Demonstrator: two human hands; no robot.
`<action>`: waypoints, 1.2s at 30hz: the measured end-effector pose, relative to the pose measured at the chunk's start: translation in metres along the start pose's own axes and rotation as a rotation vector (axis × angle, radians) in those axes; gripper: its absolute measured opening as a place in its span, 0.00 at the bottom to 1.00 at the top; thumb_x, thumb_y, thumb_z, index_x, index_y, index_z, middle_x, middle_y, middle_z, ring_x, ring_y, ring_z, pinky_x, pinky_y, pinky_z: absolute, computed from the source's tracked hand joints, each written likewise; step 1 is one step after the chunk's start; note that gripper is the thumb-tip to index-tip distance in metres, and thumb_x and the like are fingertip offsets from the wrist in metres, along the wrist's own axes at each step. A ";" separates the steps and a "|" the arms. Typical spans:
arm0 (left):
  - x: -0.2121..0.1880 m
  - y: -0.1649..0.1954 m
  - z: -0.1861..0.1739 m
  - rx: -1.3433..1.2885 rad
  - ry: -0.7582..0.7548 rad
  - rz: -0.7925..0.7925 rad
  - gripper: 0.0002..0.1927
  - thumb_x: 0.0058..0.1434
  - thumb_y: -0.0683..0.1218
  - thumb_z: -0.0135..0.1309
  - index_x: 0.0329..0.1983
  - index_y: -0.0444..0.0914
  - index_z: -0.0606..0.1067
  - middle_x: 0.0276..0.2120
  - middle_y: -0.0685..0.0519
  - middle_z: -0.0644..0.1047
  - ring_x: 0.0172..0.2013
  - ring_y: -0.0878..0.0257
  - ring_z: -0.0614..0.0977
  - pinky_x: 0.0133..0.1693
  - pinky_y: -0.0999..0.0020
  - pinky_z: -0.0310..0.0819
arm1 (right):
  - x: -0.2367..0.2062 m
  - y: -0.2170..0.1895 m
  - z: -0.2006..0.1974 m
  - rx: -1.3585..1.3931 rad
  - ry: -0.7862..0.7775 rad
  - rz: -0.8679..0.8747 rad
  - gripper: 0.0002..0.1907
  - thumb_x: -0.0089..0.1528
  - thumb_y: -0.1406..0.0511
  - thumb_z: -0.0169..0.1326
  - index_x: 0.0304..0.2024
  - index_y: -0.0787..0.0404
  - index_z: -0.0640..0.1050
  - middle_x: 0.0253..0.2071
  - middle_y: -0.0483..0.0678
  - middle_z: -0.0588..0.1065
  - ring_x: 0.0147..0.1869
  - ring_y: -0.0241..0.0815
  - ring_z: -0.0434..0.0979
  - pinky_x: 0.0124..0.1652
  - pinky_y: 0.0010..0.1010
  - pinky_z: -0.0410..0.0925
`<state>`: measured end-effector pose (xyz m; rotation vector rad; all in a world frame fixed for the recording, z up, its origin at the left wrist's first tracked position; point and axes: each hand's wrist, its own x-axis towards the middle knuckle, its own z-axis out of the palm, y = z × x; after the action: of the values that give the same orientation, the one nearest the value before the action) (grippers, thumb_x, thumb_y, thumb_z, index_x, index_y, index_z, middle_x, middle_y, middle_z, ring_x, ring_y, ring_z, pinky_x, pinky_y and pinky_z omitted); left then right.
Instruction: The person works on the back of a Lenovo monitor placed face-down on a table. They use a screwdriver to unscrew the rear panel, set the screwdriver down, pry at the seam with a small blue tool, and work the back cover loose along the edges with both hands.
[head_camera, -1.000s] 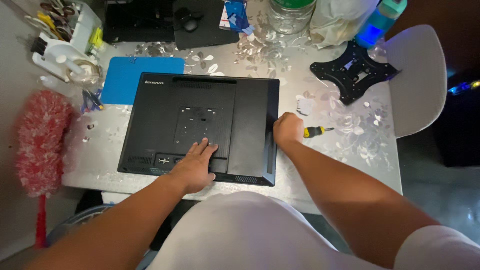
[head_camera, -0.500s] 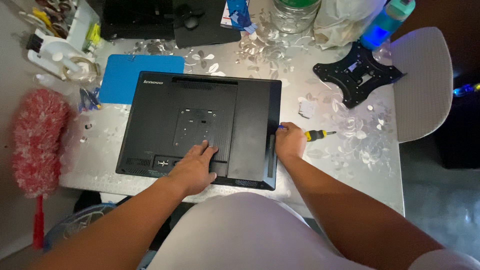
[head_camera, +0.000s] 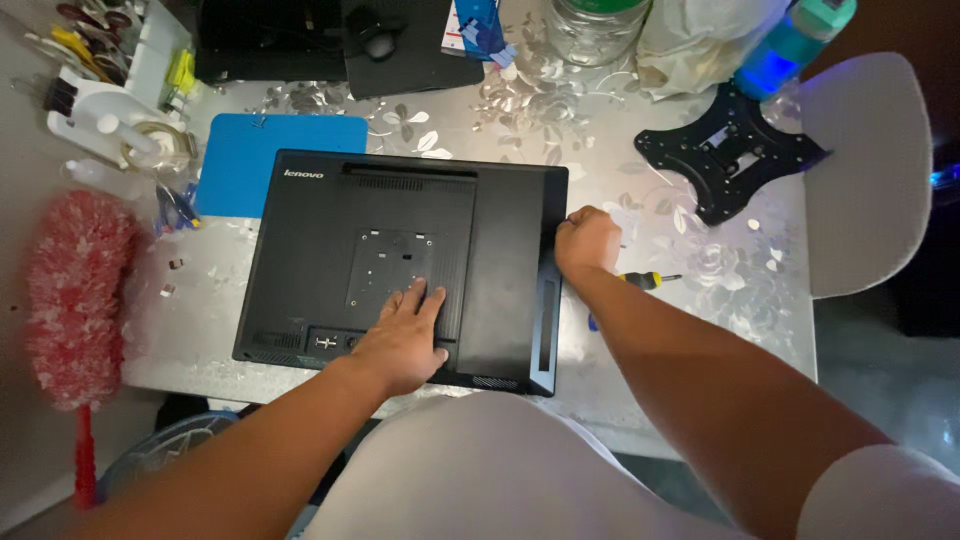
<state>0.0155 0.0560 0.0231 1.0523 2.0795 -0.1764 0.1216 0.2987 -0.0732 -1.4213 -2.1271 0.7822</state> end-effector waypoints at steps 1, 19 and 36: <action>0.000 -0.001 0.000 0.002 -0.012 -0.003 0.45 0.65 0.53 0.55 0.78 0.46 0.44 0.78 0.47 0.39 0.76 0.44 0.45 0.73 0.54 0.46 | 0.003 0.000 0.002 0.006 -0.008 0.043 0.09 0.54 0.67 0.57 0.33 0.65 0.84 0.34 0.62 0.80 0.41 0.62 0.82 0.47 0.46 0.72; 0.000 -0.001 -0.001 0.037 -0.051 -0.027 0.46 0.66 0.53 0.54 0.78 0.47 0.41 0.78 0.49 0.38 0.76 0.44 0.43 0.72 0.51 0.46 | 0.024 0.008 0.006 -0.002 -0.045 0.075 0.07 0.55 0.65 0.60 0.33 0.62 0.83 0.35 0.60 0.81 0.42 0.60 0.82 0.46 0.44 0.72; -0.017 -0.009 0.011 0.103 0.037 0.062 0.49 0.63 0.50 0.58 0.79 0.48 0.40 0.78 0.48 0.36 0.76 0.47 0.41 0.72 0.52 0.50 | -0.148 0.051 -0.035 0.061 -0.217 0.261 0.09 0.56 0.64 0.60 0.36 0.63 0.82 0.29 0.58 0.81 0.37 0.55 0.83 0.41 0.42 0.73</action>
<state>0.0218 0.0348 0.0259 1.1889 2.0863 -0.2365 0.2319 0.1833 -0.0920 -1.6691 -2.0751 1.1357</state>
